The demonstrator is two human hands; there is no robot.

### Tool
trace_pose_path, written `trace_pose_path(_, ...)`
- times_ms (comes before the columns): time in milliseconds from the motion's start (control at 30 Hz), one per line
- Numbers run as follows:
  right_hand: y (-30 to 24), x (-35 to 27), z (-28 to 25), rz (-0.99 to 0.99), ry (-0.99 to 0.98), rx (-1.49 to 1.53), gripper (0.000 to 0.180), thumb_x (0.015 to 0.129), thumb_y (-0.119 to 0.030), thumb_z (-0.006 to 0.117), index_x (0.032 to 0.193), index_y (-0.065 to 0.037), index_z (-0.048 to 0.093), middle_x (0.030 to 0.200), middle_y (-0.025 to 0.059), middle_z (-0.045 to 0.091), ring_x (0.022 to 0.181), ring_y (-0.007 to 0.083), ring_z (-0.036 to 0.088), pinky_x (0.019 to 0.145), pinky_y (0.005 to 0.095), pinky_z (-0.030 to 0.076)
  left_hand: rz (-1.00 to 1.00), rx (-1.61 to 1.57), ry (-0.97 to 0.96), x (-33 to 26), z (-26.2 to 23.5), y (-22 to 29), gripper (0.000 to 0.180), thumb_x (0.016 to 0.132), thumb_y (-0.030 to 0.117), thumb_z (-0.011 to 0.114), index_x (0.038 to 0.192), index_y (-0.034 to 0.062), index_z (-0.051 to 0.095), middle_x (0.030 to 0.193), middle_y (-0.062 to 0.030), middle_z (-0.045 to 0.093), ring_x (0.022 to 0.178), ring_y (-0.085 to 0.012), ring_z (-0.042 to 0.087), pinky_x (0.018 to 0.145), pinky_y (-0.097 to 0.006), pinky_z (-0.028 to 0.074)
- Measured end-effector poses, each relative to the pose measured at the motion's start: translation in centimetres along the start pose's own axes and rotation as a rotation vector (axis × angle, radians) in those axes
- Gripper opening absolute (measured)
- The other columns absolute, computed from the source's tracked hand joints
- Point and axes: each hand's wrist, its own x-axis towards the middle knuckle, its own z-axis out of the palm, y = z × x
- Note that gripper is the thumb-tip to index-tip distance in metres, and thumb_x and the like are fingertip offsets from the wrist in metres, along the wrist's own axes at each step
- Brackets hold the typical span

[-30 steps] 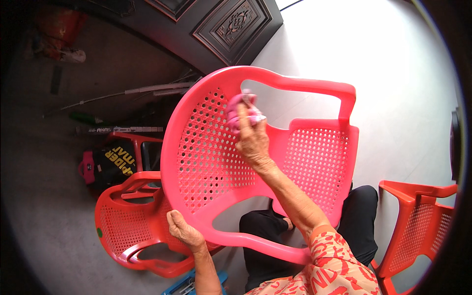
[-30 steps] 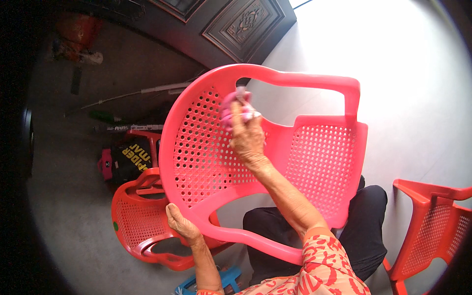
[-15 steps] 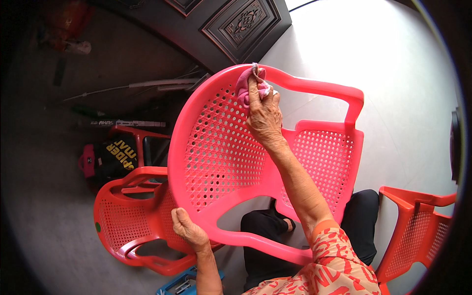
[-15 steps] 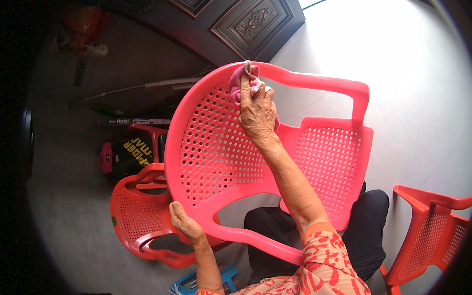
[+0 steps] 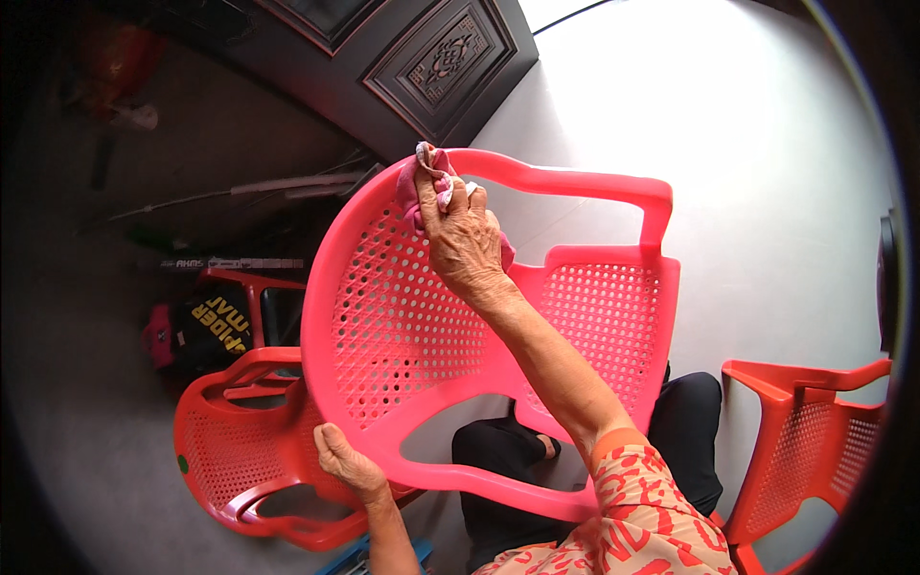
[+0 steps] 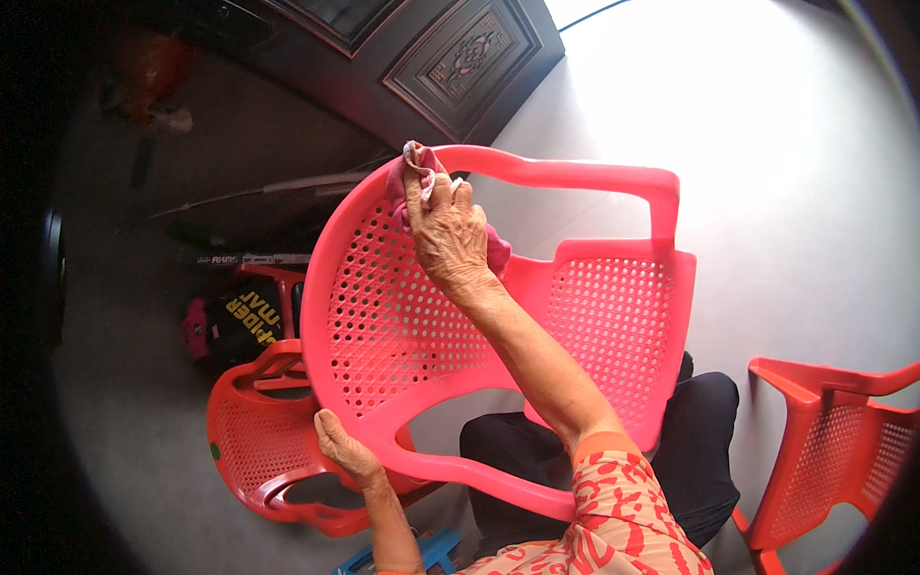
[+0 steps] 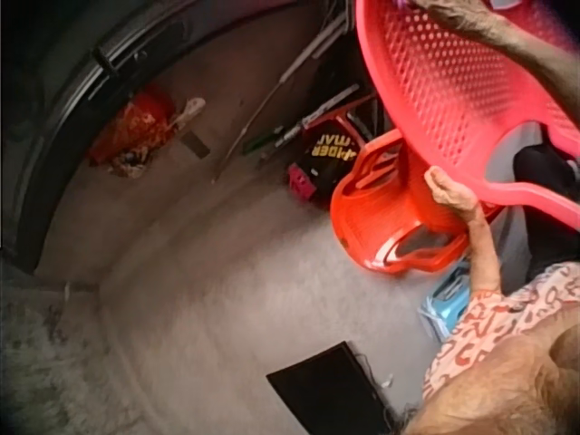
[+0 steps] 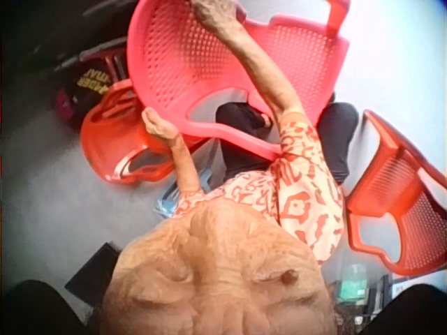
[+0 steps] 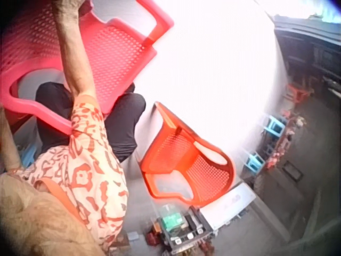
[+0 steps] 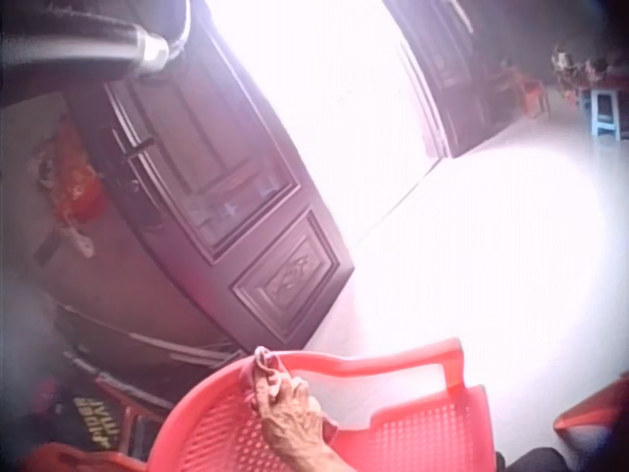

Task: The person sits on the floor and wipes a red plastic chair with a pink cloth, cleaning the seat, backrest, and armrests. They then place the red chair aside and repeat the wiping process on a pink plastic chair.

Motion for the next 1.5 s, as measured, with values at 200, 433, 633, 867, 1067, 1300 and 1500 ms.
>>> trace_pose_path(200,4.8,-0.2,-0.3,0.179,-0.124,-0.181,0.068,0.079,-0.013,0.059,0.143,-0.007,0.036,0.118,0.0167,0.045,0.098,0.0327,0.050,0.064,0.0401,0.054,-0.008,0.009,-0.154,0.7,-1.2,-0.2,0.030,0.101,0.029,0.044,0.083,0.0049,0.046,0.077,0.0008,0.043,0.073,-0.0103,0.041,0.066,-0.027,0.037)
trace_pose_path(433,5.6,-0.1,-0.7,0.204,-0.138,0.067,0.077,0.073,-0.006,0.061,0.145,-0.011,0.033,0.121,0.0199,0.044,0.101,0.0364,0.049,0.071,0.0440,0.053,0.623,0.557,-0.478,9.5,4.2,8.0,0.046,0.085,0.010,0.061,0.128,-0.0012,0.047,0.123,-0.0166,0.049,0.114,-0.0332,0.044,0.097,-0.040,0.036)
trace_pose_path(633,1.1,2.3,-0.7,-0.044,-0.062,0.202,0.065,0.080,-0.010,0.057,0.143,-0.010,0.039,0.128,0.0229,0.043,0.099,0.0345,0.051,0.064,0.0392,0.052,0.692,0.843,-0.528,13.7,14.0,9.9,0.052,0.087,0.023,0.065,0.132,0.0069,0.046,0.107,-0.0115,0.057,0.098,-0.0297,0.058,0.080,-0.041,0.049)
trace_pose_path(867,4.9,2.5,-0.9,0.078,-0.104,-0.034,0.068,0.080,-0.008,0.055,0.144,-0.005,0.034,0.113,0.0195,0.049,0.095,0.0331,0.053,0.066,0.0403,0.054,0.618,0.900,-0.432,13.1,15.9,9.4,0.047,0.086,0.029,0.065,0.128,0.0148,0.051,0.098,-0.0080,0.062,0.087,-0.0299,0.065,0.070,-0.043,0.053)
trace_pose_path(1067,9.6,0.4,-2.4,0.143,-0.260,-0.290,0.062,0.075,-0.011,0.061,0.135,-0.004,0.045,0.114,0.0155,0.049,0.102,0.0310,0.052,0.067,0.0381,0.052,0.602,0.890,-0.440,13.1,15.9,9.5,0.046,0.087,0.029,0.064,0.129,0.0146,0.051,0.101,-0.0084,0.063,0.089,-0.0304,0.065,0.071,-0.044,0.053)
trace_pose_path(1300,12.9,-1.9,-6.5,0.112,-0.234,-0.500,0.041,0.080,-0.018,0.060,0.120,-0.008,0.055,0.108,0.0083,0.049,0.103,0.0263,0.050,0.065,0.0372,0.048,0.607,0.887,-0.437,13.0,15.9,9.6,0.045,0.088,0.029,0.064,0.128,0.0144,0.051,0.099,-0.0089,0.062,0.087,-0.0316,0.065,0.070,-0.044,0.053)
trace_pose_path(1500,9.6,1.0,-3.0,0.152,-0.287,-0.287,0.060,0.073,-0.009,0.062,0.130,0.001,0.046,0.112,0.0179,0.047,0.104,0.0345,0.051,0.067,0.0390,0.053,0.704,0.924,-0.368,12.8,16.1,9.4,0.047,0.084,0.028,0.069,0.125,0.0137,0.053,0.089,-0.0065,0.059,0.080,-0.0251,0.065,0.064,-0.038,0.055)
